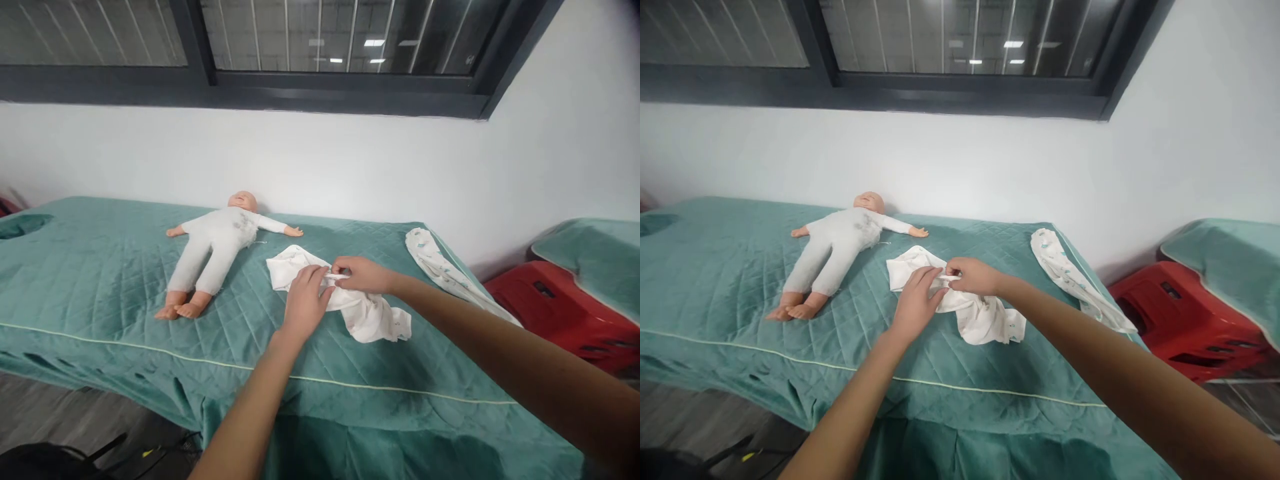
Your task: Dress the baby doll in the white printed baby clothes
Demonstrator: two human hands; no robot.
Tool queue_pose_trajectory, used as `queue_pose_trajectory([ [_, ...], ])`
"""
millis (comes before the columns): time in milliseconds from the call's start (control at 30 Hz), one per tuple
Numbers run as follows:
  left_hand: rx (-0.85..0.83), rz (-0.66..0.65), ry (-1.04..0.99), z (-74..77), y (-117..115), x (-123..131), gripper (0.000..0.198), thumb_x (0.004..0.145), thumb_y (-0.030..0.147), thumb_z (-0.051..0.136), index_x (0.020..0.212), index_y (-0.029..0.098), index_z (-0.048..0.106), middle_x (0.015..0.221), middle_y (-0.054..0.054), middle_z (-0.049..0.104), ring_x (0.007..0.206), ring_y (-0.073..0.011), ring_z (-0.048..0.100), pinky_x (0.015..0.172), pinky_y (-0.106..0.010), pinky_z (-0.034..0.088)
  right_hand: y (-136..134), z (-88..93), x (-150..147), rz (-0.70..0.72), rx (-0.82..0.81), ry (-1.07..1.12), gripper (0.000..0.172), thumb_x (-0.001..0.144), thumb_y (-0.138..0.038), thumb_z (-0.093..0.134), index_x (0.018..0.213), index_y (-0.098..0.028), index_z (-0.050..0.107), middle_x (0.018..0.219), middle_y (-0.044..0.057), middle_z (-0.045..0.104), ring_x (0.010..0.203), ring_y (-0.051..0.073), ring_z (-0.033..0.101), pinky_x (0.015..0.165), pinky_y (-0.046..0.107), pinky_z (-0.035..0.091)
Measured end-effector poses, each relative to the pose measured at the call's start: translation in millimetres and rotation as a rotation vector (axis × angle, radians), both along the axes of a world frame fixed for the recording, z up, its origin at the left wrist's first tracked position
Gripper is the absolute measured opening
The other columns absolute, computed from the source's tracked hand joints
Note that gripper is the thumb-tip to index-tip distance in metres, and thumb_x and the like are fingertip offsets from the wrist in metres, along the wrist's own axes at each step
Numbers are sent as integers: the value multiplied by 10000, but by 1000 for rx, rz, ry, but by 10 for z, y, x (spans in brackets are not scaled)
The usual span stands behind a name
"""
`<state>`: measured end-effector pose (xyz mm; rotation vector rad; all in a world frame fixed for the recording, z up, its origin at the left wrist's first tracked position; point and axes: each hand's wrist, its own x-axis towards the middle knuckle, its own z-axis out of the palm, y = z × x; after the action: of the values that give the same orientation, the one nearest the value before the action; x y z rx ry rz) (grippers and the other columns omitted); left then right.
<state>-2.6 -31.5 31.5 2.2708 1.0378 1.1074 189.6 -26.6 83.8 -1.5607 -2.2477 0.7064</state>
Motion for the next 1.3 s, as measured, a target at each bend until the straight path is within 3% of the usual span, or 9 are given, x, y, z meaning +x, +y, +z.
queue_pose_trajectory([
  [133, 35, -78, 131, 316, 94, 50, 153, 902, 277, 560, 960, 194, 675, 942, -66, 683, 954, -219, 591, 886, -357, 411, -218, 293, 40, 17, 36, -1, 62, 753, -248, 555, 773, -222, 503, 743, -29, 517, 692, 146, 462, 626, 261, 340],
  [267, 3, -141, 107, 696, -40, -11, 109, 873, 259, 578, 892, 198, 667, 888, -18, 678, 859, -175, 599, 791, -299, 410, -428, 564, 59, 43, -60, 124, 164, 793, -361, 613, 828, -229, 523, 733, -39, 490, 658, 133, 447, 600, 253, 341],
  [367, 7, -106, 110, 936, -156, -67, 88, 850, 217, 568, 834, 191, 651, 874, -9, 676, 813, -162, 594, 729, -278, 392, -549, 751, 9, 6, -81, 198, 265, 813, -483, 628, 878, -231, 585, 695, -44, 474, 624, 122, 436, 565, 246, 333],
  [533, -52, -62, 177, 1202, -215, -135, 161, 849, 327, 599, 852, 176, 655, 775, -5, 663, 707, -158, 564, 648, -270, 354, -639, 993, -65, -142, 77, 87, 275, 822, -506, 620, 841, -235, 662, 584, -60, 364, 529, 97, 365, 508, 239, 269],
  [667, -166, -164, 32, 1383, -244, -144, 271, 851, 428, 602, 843, 167, 673, 778, 9, 648, 706, -135, 551, 649, -252, 369, -691, 1147, -26, -174, 72, 124, 297, 794, -524, 654, 847, -235, 698, 581, -44, 448, 528, 102, 416, 491, 242, 294],
  [833, -262, -244, -128, 1524, -313, -79, 370, 861, 497, 564, 780, 149, 661, 725, 12, 588, 685, -114, 507, 647, -237, 373, -805, 1264, 48, -123, -42, 433, 324, 802, -524, 658, 892, -218, 710, 724, 13, 627, 614, 141, 555, 539, 272, 411],
  [1033, -228, -164, -202, 1575, -361, 24, 331, 829, 488, 600, 778, 162, 627, 730, 10, 592, 675, -115, 493, 629, -238, 373, -889, 1220, 60, -153, -149, 782, 283, 748, -426, 758, 864, -180, 680, 792, 31, 660, 681, 146, 600, 609, 266, 454],
  [1167, -198, -147, -189, 1562, -377, 59, 293, 820, 453, 608, 746, 169, 603, 714, 17, 587, 673, -117, 491, 617, -238, 371, -910, 1174, 36, -203, -140, 814, 271, 766, -426, 743, 789, -170, 657, 745, 5, 623, 666, 124, 569, 619, 246, 432],
  [1300, -192, -147, -159, 1526, -367, 62, 263, 820, 415, 605, 731, 168, 588, 706, 21, 580, 683, -116, 493, 623, -236, 368, -925, 1159, 2, -265, -90, 685, 281, 777, -444, 715, 769, -173, 644, 710, -6, 593, 626, 112, 522, 576, 235, 395],
])
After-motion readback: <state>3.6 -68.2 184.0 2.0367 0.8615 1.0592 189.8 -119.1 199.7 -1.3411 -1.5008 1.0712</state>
